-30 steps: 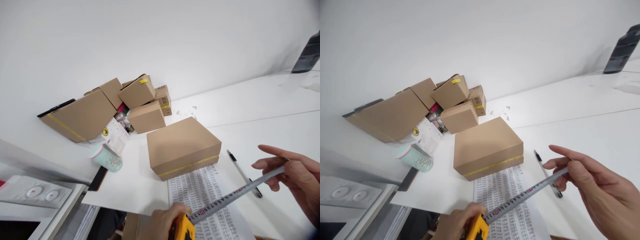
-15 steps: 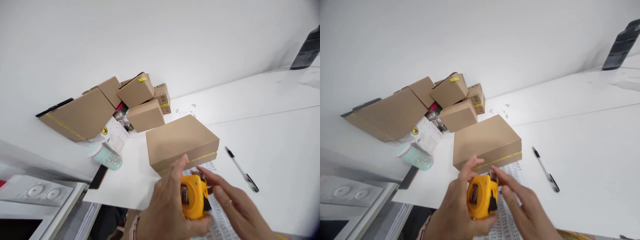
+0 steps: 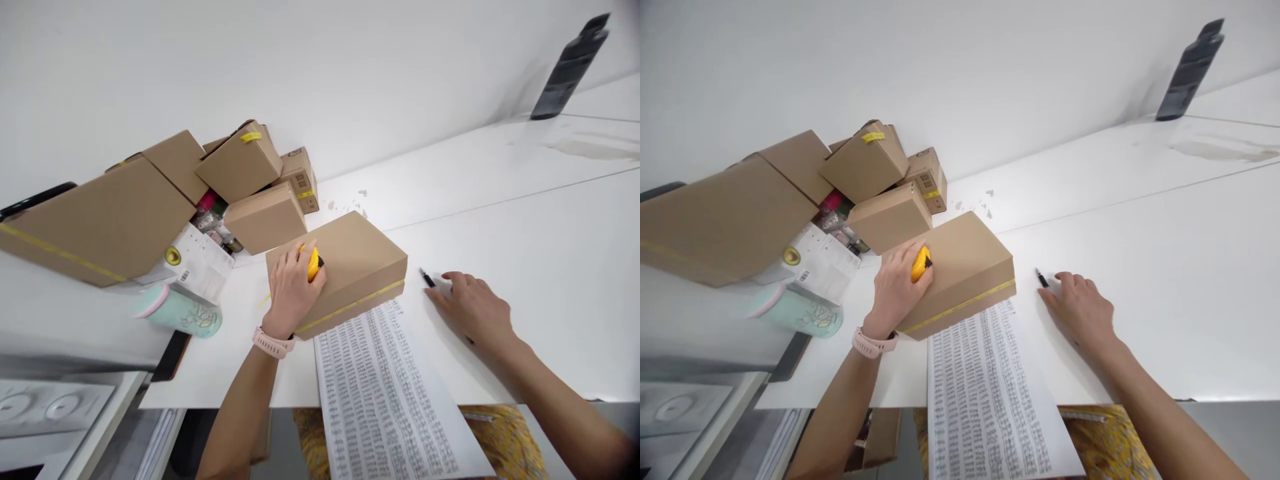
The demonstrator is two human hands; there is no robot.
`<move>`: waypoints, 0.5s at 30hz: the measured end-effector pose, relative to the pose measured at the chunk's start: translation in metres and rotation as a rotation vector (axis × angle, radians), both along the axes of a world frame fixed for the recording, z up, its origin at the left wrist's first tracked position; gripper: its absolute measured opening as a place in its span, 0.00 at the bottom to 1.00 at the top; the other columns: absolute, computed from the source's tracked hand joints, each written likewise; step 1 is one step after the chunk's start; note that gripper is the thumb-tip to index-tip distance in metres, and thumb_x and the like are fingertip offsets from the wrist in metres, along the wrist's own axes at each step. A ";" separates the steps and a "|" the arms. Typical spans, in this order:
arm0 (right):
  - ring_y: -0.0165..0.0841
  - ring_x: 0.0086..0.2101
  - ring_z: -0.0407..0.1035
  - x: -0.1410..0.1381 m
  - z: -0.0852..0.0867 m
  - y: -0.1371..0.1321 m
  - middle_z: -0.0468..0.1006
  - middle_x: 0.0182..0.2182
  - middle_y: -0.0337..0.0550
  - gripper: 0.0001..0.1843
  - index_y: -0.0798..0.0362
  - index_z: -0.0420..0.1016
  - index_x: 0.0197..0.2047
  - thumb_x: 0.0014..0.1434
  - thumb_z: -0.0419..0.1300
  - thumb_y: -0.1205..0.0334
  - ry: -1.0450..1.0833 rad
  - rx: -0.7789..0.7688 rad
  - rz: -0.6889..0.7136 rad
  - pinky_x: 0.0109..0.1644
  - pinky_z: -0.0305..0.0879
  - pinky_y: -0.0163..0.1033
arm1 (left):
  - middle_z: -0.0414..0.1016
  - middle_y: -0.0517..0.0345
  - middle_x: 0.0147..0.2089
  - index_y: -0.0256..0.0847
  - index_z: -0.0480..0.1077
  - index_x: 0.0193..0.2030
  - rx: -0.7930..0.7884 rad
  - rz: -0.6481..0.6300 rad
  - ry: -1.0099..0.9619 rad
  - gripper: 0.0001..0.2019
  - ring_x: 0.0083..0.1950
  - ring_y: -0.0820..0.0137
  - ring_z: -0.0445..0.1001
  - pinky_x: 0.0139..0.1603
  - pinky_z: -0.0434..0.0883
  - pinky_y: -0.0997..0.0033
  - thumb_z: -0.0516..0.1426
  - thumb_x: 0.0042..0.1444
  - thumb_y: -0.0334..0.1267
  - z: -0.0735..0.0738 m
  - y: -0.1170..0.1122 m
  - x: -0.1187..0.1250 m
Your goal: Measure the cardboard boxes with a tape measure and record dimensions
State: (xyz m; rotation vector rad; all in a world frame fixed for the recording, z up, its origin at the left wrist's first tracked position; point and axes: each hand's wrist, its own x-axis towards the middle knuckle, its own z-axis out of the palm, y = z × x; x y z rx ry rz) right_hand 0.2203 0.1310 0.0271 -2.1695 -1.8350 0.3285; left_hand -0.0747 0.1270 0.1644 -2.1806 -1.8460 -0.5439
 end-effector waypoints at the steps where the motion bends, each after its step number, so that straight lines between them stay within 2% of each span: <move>1: 0.51 0.51 0.68 -0.001 -0.002 0.000 0.77 0.48 0.56 0.20 0.53 0.68 0.50 0.66 0.48 0.48 -0.014 -0.010 0.014 0.34 0.63 0.46 | 0.70 0.51 0.63 0.44 0.65 0.64 0.015 0.003 0.020 0.23 0.59 0.54 0.70 0.58 0.69 0.53 0.56 0.61 0.39 -0.002 0.000 -0.001; 6: 0.47 0.41 0.71 0.006 -0.005 0.000 0.78 0.39 0.54 0.15 0.52 0.70 0.37 0.66 0.45 0.56 0.028 0.021 -0.024 0.32 0.58 0.44 | 0.72 0.47 0.60 0.43 0.67 0.63 0.067 -0.052 0.094 0.23 0.56 0.52 0.72 0.55 0.71 0.50 0.57 0.61 0.43 -0.003 0.013 -0.011; 7: 0.46 0.38 0.71 0.009 -0.004 -0.003 0.78 0.36 0.53 0.14 0.51 0.69 0.37 0.66 0.46 0.55 0.096 0.026 -0.044 0.32 0.58 0.44 | 0.72 0.45 0.61 0.42 0.67 0.62 0.103 -0.078 0.097 0.24 0.58 0.51 0.72 0.56 0.70 0.49 0.58 0.60 0.43 -0.003 0.015 -0.013; 9: 0.40 0.31 0.69 0.014 0.001 -0.013 0.77 0.31 0.47 0.14 0.50 0.70 0.42 0.64 0.50 0.51 0.363 0.022 -0.061 0.31 0.59 0.43 | 0.70 0.41 0.62 0.40 0.67 0.62 0.277 -0.159 0.082 0.24 0.62 0.49 0.69 0.58 0.69 0.47 0.59 0.59 0.40 -0.004 0.012 -0.015; 10: 0.37 0.28 0.66 0.016 0.004 -0.021 0.75 0.28 0.43 0.16 0.49 0.70 0.46 0.63 0.52 0.48 0.549 0.008 -0.053 0.30 0.59 0.42 | 0.70 0.41 0.62 0.39 0.66 0.62 0.387 -0.242 0.064 0.24 0.64 0.49 0.67 0.60 0.68 0.47 0.59 0.58 0.38 -0.007 0.006 -0.013; 12: 0.33 0.23 0.61 0.020 0.012 -0.039 0.71 0.25 0.38 0.22 0.45 0.68 0.55 0.61 0.56 0.44 0.934 -0.040 -0.028 0.25 0.58 0.39 | 0.73 0.44 0.59 0.39 0.66 0.61 0.517 -0.507 0.004 0.24 0.64 0.55 0.67 0.63 0.67 0.51 0.59 0.57 0.33 -0.020 -0.016 -0.006; 13: 0.32 0.21 0.58 0.022 0.015 -0.050 0.69 0.23 0.37 0.23 0.42 0.69 0.55 0.60 0.58 0.43 1.096 -0.077 -0.022 0.23 0.57 0.38 | 0.76 0.48 0.55 0.38 0.65 0.61 0.474 -0.689 -0.029 0.24 0.63 0.60 0.69 0.63 0.67 0.55 0.58 0.58 0.32 -0.029 -0.030 -0.002; 14: 0.31 0.20 0.57 0.023 0.018 -0.060 0.67 0.22 0.37 0.22 0.41 0.71 0.54 0.59 0.60 0.42 1.225 -0.114 -0.021 0.21 0.56 0.37 | 0.78 0.49 0.52 0.37 0.64 0.62 0.342 -0.839 -0.063 0.23 0.63 0.63 0.69 0.65 0.67 0.58 0.57 0.59 0.35 -0.041 -0.044 0.003; 15: 0.31 0.19 0.57 0.024 0.019 -0.069 0.67 0.21 0.38 0.19 0.40 0.74 0.49 0.58 0.61 0.43 1.323 -0.137 -0.021 0.21 0.58 0.38 | 0.77 0.48 0.54 0.35 0.63 0.63 0.158 -0.916 -0.060 0.23 0.65 0.62 0.67 0.67 0.64 0.57 0.56 0.62 0.40 -0.054 -0.057 0.008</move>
